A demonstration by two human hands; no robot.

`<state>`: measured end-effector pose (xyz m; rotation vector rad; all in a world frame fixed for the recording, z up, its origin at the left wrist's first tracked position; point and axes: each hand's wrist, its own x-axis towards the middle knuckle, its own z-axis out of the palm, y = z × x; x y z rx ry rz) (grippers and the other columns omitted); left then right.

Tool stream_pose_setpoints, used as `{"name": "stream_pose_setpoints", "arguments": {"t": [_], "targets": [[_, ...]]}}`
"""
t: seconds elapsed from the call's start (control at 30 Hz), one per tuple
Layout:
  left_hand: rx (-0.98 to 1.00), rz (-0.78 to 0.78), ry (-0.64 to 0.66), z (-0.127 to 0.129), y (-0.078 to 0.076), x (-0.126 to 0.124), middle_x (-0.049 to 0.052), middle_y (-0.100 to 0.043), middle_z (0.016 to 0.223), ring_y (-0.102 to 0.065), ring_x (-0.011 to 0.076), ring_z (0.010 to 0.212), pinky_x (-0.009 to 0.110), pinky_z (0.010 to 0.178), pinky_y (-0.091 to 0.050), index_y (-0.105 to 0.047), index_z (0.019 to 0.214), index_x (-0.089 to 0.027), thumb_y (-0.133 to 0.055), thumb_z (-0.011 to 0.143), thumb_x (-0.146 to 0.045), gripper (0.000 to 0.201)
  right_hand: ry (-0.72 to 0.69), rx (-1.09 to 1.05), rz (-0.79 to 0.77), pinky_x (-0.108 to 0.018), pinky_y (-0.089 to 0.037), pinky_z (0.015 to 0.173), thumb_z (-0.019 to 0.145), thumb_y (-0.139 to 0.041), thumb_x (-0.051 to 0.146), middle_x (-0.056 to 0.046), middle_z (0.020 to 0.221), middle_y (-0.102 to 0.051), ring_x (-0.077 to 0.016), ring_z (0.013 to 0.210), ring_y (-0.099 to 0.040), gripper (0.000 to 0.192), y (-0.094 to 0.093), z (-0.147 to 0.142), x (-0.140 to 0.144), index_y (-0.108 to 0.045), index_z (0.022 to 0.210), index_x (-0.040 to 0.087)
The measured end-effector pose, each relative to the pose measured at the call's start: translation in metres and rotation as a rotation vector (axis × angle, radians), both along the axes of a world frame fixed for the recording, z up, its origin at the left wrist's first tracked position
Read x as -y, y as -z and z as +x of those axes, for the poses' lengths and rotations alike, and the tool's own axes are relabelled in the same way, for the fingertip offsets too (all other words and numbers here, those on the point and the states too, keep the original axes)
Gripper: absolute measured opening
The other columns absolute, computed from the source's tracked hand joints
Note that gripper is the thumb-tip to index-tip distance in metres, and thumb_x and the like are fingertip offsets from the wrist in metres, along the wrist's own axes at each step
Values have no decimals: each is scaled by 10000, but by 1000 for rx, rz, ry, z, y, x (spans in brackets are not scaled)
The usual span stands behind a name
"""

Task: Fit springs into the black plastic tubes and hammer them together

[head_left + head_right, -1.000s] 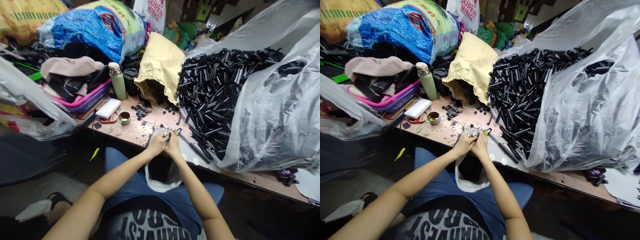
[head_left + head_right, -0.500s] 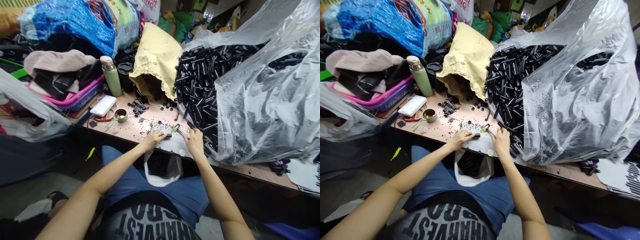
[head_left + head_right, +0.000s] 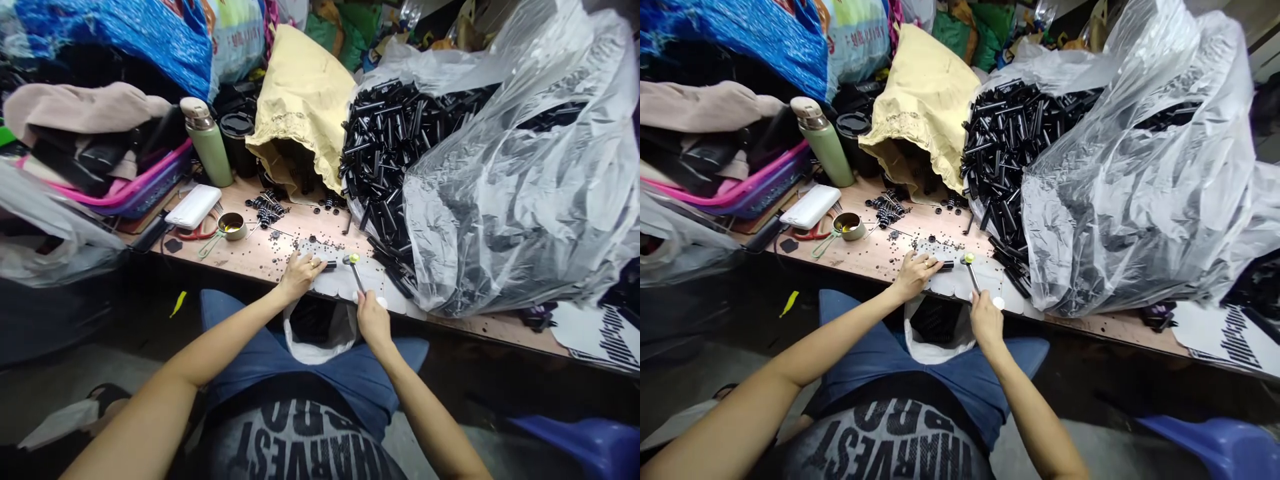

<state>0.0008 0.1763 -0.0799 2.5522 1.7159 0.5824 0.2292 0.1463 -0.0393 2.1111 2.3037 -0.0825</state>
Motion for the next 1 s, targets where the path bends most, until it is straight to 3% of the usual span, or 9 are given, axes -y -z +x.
{"name": "stream_pose_setpoints", "arguments": {"t": [0.13, 0.27, 0.47, 0.6, 0.7, 0.77, 0.8, 0.9, 1.0], "targets": [[-47, 0, -29, 24, 2, 7, 173, -536, 1338, -457, 279, 1269, 489, 1086, -252, -476, 1351, -98, -360, 940, -202, 440, -92, -129, 9, -260, -276, 528, 997, -277, 424, -43, 667, -633, -189, 567, -598, 351, -22, -11, 7, -523, 926, 184], [-44, -18, -22, 46, 9, 15, 260, -346, 1464, -236, 346, 1405, 489, 1143, -168, -363, 1390, 46, -416, 898, -465, 711, -209, -342, 140, -255, -359, 568, 999, -200, 449, -63, 739, -656, -191, 638, -629, 424, -45, -39, 14, -533, 992, 186], [-28, -54, 31, 39, 10, 4, 254, -365, 1455, -310, 317, 1378, 477, 1101, -269, -342, 1408, 15, -365, 895, -233, 570, -262, -103, -85, -260, -282, 508, 998, -269, 411, -59, 736, -665, -191, 573, -604, 347, -23, -64, 19, -532, 927, 195], [45, -172, -73, 39, -5, -3, 199, -607, 1167, -563, 274, 1100, 397, 901, -460, -552, 1242, -75, -340, 916, -162, 398, -190, -151, 1, -261, -225, 516, 1004, -249, 427, -28, 700, -649, -170, 554, -573, 354, -27, -46, 9, -519, 938, 207], [132, -252, 20, 36, -22, -11, 129, -643, 944, -596, 239, 931, 331, 761, -500, -631, 1117, -151, -401, 935, -229, 303, -118, -130, 70, -266, -208, 524, 998, -278, 440, -24, 668, -626, -160, 541, -545, 354, -30, -22, -10, -530, 923, 202], [223, -246, 12, 25, -35, -33, 132, -636, 984, -592, 243, 921, 339, 763, -501, -622, 1141, -149, -442, 939, -332, 326, -76, -71, 91, -273, -204, 524, 991, -301, 447, -32, 681, -620, -160, 543, -535, 355, -22, -7, -26, -538, 913, 194], [275, -233, -79, 16, -41, -51, 149, -626, 1034, -590, 249, 930, 357, 781, -497, -605, 1171, -132, -431, 946, -360, 364, -60, -44, 99, -275, -209, 524, 989, -306, 450, -38, 699, -622, -162, 552, -537, 358, -16, -1, -33, -540, 912, 191], [391, -110, -428, -19, -54, -128, 217, -565, 1179, -536, 293, 1088, 410, 910, -438, -526, 1248, -57, -394, 964, -304, 398, -59, -4, 141, -278, -283, 550, 983, -322, 449, -67, 784, -630, -190, 669, -575, 360, 5, 10, -50, -547, 894, 182], [434, -99, -562, -46, -56, -205, 263, -540, 1211, -511, 327, 1155, 417, 980, -376, -486, 1245, -5, -454, 930, -209, 377, -146, -41, 216, -310, -394, 670, 971, -358, 439, -100, 867, -627, -235, 838, -575, 343, 18, 11, -59, -564, 897, 174]]}}
